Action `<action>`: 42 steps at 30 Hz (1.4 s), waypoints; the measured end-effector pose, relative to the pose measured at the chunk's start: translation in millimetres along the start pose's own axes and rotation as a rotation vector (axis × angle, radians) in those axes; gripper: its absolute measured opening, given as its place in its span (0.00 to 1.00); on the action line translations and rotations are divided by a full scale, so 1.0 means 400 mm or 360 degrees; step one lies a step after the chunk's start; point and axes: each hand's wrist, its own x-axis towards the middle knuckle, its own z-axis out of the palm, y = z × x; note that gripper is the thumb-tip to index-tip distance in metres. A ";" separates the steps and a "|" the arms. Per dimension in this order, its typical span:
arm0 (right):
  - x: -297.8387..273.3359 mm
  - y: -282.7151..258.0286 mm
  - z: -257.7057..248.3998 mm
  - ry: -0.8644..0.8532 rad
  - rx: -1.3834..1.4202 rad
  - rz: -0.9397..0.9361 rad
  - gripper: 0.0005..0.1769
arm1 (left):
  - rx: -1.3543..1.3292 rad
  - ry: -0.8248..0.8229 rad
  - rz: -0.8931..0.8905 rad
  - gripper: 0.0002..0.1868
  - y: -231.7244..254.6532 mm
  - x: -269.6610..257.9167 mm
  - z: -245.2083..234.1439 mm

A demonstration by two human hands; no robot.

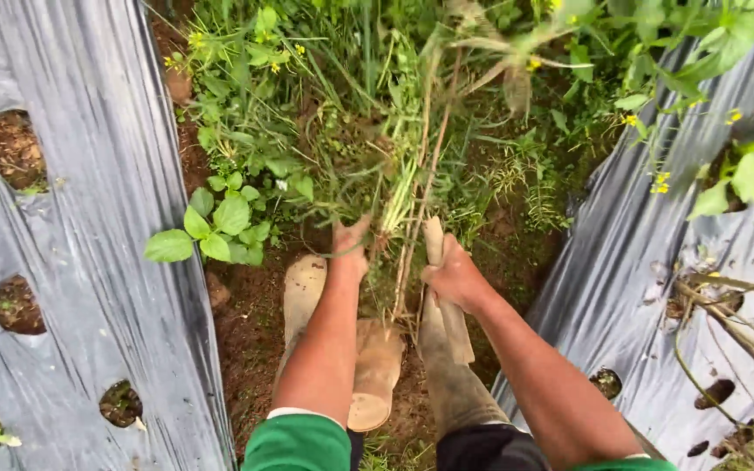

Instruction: The person uses a hand hoe to loosen the soil and uproot weeds growing between rows of plants covered by black plastic mulch. They gather the removed weeds by hand and discard them onto the adjacent plastic-covered beds.

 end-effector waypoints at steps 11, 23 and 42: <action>-0.521 -0.249 -0.068 -0.0147 0.0000 0.0324 0.26 | 0.0238 0.0257 0.0029 0.57 -0.241 -0.264 0.045; -0.950 -0.238 -0.054 -0.0158 -0.0033 0.0432 0.13 | -0.0103 0.0277 -0.0223 0.50 -0.242 -0.829 -0.004; -1.644 -0.490 -0.074 0.0192 -0.0033 -0.0012 0.12 | -0.0320 -0.0253 0.0396 0.54 -0.142 -1.599 0.014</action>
